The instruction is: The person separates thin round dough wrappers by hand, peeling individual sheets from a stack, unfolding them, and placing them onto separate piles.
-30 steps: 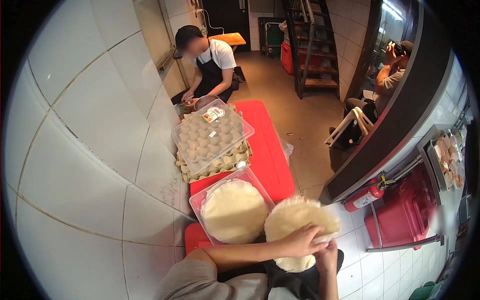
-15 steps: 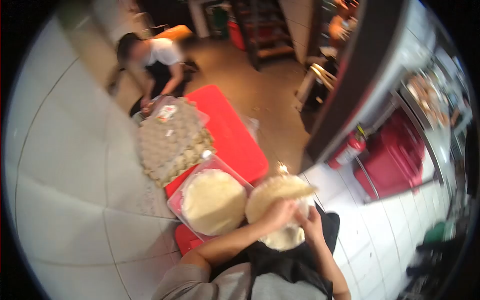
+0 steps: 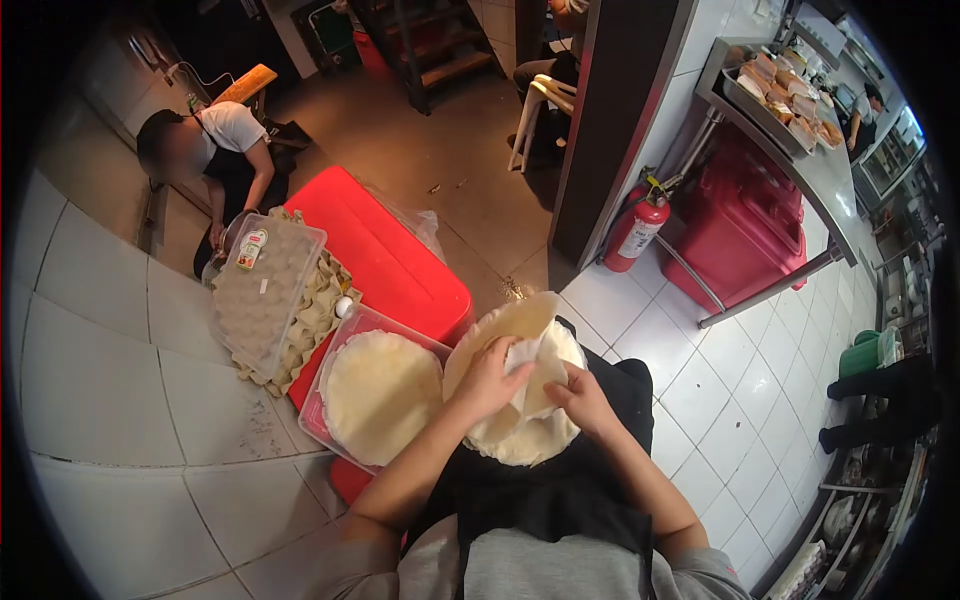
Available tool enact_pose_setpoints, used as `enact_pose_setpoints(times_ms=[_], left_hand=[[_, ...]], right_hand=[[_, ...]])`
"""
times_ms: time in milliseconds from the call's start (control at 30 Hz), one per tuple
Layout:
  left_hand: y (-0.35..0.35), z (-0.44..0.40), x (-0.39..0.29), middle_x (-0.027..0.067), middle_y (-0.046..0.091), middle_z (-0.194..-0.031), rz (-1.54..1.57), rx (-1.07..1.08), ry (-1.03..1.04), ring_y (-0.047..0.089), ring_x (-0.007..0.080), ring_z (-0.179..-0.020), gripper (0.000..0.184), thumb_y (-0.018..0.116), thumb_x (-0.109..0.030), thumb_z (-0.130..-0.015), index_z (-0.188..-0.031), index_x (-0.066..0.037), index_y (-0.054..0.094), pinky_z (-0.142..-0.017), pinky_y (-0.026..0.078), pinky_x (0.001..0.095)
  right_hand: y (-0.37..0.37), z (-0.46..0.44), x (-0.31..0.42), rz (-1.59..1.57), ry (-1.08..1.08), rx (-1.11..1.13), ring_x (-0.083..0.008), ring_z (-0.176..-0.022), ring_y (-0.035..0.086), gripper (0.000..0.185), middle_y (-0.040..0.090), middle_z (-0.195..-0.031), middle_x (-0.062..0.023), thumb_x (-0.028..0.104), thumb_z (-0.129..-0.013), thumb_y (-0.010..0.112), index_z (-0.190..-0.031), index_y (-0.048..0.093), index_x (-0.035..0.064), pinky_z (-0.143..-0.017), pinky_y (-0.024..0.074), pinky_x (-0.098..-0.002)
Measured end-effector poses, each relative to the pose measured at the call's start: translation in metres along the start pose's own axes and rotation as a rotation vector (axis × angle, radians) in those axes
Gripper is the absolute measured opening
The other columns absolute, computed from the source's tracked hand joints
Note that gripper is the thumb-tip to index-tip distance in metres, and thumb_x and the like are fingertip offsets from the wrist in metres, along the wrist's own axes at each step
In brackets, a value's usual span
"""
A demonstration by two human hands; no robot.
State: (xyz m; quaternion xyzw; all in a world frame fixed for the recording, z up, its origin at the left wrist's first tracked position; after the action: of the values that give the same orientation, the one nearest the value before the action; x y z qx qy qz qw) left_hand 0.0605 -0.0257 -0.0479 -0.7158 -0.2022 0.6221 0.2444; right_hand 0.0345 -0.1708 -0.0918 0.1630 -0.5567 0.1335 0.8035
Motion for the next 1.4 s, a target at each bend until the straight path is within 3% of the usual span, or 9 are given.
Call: enact_pose_setpoints(times_ms=[100, 200, 267, 367, 667, 833, 1100, 1200, 1400], left_hand=[[0.0, -0.012, -0.018, 0.0226, 0.065, -0.1, 0.138, 0.043, 0.014, 0.064, 0.0288, -0.095, 0.037, 0.067, -0.023, -0.082, -0.107, 0.003, 0.062, -0.08, 0.049, 0.0366], [0.008, -0.021, -0.006, 0.02, 0.067, -0.091, 0.04, 0.204, -0.203, 0.067, 0.0288, -0.085, 0.031, 0.065, -0.022, -0.084, -0.105, 0.001, 0.063, -0.073, 0.051, 0.0365], [0.021, -0.019, 0.001, 0.0211, 0.064, -0.074, 0.198, 0.054, -0.013, 0.064, 0.0383, -0.073, 0.024, 0.063, -0.021, -0.083, -0.092, 0.001, 0.064, -0.063, 0.05, 0.0437], [0.019, -0.02, -0.013, 0.0211, 0.064, -0.081, 0.057, 0.071, 0.045, 0.061, 0.0398, -0.079, 0.018, 0.06, -0.018, -0.085, -0.088, -0.001, 0.061, -0.067, 0.048, 0.0451], [-0.019, -0.009, 0.004, 0.0215, 0.062, -0.087, -0.032, -0.161, 0.05, 0.059, 0.0392, -0.087, 0.012, 0.058, -0.013, -0.085, -0.087, -0.002, 0.059, -0.074, 0.047, 0.0454], [-0.023, 0.008, 0.042, 0.0213, 0.063, -0.089, 0.136, -0.219, -0.083, 0.059, 0.0397, -0.089, 0.012, 0.061, -0.01, -0.081, -0.09, -0.001, 0.06, -0.076, 0.047, 0.0441], [-0.037, -0.019, -0.008, 0.0223, 0.062, -0.095, 0.121, -0.079, -0.045, 0.062, 0.033, -0.093, 0.031, 0.069, -0.022, -0.08, -0.097, 0.003, 0.062, -0.08, 0.048, 0.0377], [-0.035, -0.031, -0.009, 0.021, 0.063, -0.088, 0.047, -0.055, -0.083, 0.063, 0.0344, -0.087, 0.032, 0.07, -0.023, -0.08, -0.095, 0.004, 0.063, -0.077, 0.049, 0.0371], [-0.022, -0.029, -0.027, 0.0177, 0.064, -0.076, 0.053, 0.035, 0.099, 0.064, 0.0321, -0.072, 0.021, 0.067, -0.017, -0.082, -0.087, 0.003, 0.064, -0.067, 0.049, 0.0355]], right_hand=[[0.006, 0.003, 0.014, 0.057, -0.08, -0.026, -0.0124, -0.087, 0.059, 0.035, 0.064, -0.101, -0.0065, 0.004, -0.088, 0.052, -0.123, 0.05, -0.0004, -0.077, 0.0481, -0.0273], [-0.008, 0.012, 0.049, 0.496, -0.296, -0.293, -0.0275, -0.087, 0.057, 0.033, 0.057, -0.091, -0.0154, -0.002, -0.078, 0.057, -0.11, 0.051, -0.0013, -0.078, 0.0473, -0.0364], [-0.001, 0.015, 0.075, 0.659, -0.629, -0.301, -0.0335, -0.093, 0.05, 0.038, 0.051, -0.094, -0.0173, -0.004, -0.072, 0.059, -0.108, 0.049, 0.0021, -0.083, 0.0462, -0.0388], [0.013, 0.003, 0.079, 0.814, -0.697, -0.081, -0.0387, -0.098, 0.048, 0.044, 0.049, -0.102, -0.0185, -0.01, -0.065, 0.049, -0.106, 0.055, 0.006, -0.085, 0.046, -0.042], [-0.021, -0.017, 0.037, 0.445, -0.235, -0.134, -0.0182, -0.075, 0.061, 0.045, 0.058, -0.1, -0.0114, -0.012, -0.069, 0.051, -0.112, 0.055, 0.0007, -0.066, 0.0514, -0.0294], [-0.027, 0.0, 0.048, 0.326, -0.027, -0.201, -0.0191, -0.078, 0.06, 0.043, 0.06, -0.097, -0.013, -0.008, -0.072, 0.049, -0.115, 0.051, -0.0005, -0.068, 0.0512, -0.0301], [0.031, 0.019, 0.098, 0.797, -0.603, -0.047, -0.0343, -0.095, 0.056, 0.059, 0.049, -0.117, -0.0192, -0.008, -0.067, 0.048, -0.125, 0.048, 0.0034, -0.074, 0.0479, -0.0335], [0.028, 0.017, 0.094, 0.688, -0.395, -0.02, -0.0412, -0.118, 0.046, 0.061, 0.045, -0.127, -0.0258, -0.007, -0.066, 0.048, -0.126, 0.047, 0.0034, -0.096, 0.0417, -0.0418], [0.025, 0.011, 0.122, 0.964, -0.529, -0.1, -0.0347, -0.091, 0.058, 0.041, 0.049, -0.121, -0.0193, -0.006, -0.066, 0.052, -0.105, 0.062, 0.0022, -0.075, 0.0501, -0.037]])
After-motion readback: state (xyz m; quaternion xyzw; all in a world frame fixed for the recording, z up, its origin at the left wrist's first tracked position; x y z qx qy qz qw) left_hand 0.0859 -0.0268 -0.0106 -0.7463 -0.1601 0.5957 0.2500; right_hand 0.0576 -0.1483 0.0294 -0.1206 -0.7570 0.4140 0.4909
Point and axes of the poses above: each hand's wrist, its own z-axis away from the middle knuckle, its own y-axis out of the palm, x = y × z, the point moved 9 cm from there along -z, towards the middle knuckle
